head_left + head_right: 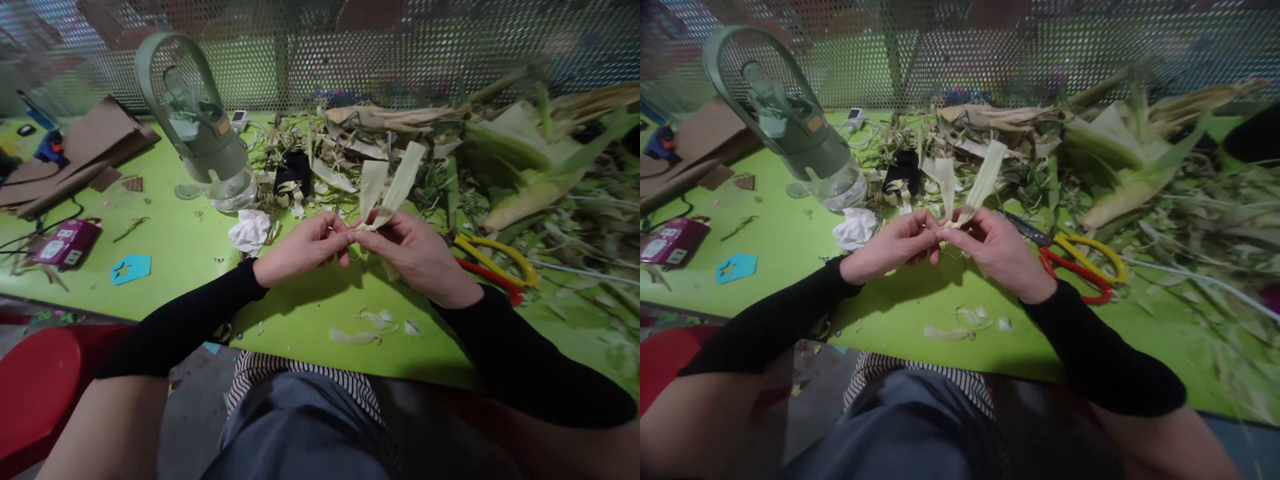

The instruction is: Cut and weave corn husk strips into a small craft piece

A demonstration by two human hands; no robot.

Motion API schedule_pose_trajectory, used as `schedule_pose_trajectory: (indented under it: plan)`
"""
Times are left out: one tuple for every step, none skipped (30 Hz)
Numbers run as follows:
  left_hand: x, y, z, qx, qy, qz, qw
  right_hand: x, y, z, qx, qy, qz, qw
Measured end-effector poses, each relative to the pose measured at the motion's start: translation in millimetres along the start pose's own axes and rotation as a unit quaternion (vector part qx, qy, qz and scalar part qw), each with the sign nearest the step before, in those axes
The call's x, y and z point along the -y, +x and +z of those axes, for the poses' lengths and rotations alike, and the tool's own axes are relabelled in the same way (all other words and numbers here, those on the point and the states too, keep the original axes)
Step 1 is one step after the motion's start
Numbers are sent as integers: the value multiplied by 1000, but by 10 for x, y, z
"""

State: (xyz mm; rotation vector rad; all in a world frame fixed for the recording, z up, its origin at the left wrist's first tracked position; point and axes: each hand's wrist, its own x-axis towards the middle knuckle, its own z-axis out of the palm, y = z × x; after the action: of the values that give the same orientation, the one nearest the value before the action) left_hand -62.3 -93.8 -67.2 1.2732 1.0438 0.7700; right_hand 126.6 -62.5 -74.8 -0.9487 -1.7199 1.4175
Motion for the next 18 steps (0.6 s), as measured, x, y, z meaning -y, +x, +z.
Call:
schedule_pose_trajectory:
  plan:
    - [-7, -8, -8, 6, 8, 4, 1000, 17, -5, 5, -6, 1, -3, 1000]
    - [-13, -15, -21, 13, 17, 10, 1000, 35, -9, 7, -13, -2, -6, 1000]
    - [-18, -20, -39, 17, 24, 21, 999, 51, -13, 5, -21, -9, -7, 1000]
    - [-22, -24, -60, 15, 31, 40, 999, 65, -15, 0, -27, -17, -5, 999]
    - [-25, -26, -84, 6, 35, 67, 997, 75, -16, -6, -30, -24, -2, 999]
    - [-26, -25, -108, -8, 36, 98, 994, 80, -15, -12, -32, -29, 1, 999]
    - [-25, -22, -131, -24, 36, 128, 991, 79, -13, -17, -30, -32, 2, 999]
    - [-21, -15, -152, -38, 33, 153, 987, 74, -10, -19, -24, -33, 2, 999]
    - [-14, -6, -167, -45, 28, 169, 984, 66, -7, -19, -16, -34, 0, 999]
    - [-4, 5, -178, -45, 21, 177, 983, 56, -4, -16, -5, -35, -2, 999]
    - [8, 16, -184, -41, 15, 180, 983, 47, -2, -11, 8, -38, -2, 999]
    - [20, 27, -186, -38, 10, 180, 983, 41, -2, -4, 22, -44, 4, 999]
    - [32, 37, -185, -37, 8, 181, 983, 38, -3, 3, 31, -50, 11, 998]
    - [41, 44, -183, -38, 8, 181, 983, 39, -7, 11, 38, -57, 19, 997]
    - [48, 49, -179, -40, 10, 180, 983, 44, -12, 19, 41, -62, 26, 997]
    - [53, 52, -175, -43, 13, 180, 983, 49, -17, 28, 40, -64, 31, 997]
    - [55, 52, -171, -45, 14, 180, 982, 54, -22, 37, 35, -64, 33, 997]
    - [58, 52, -167, -47, 14, 181, 982, 56, -26, 45, 30, -62, 33, 997]
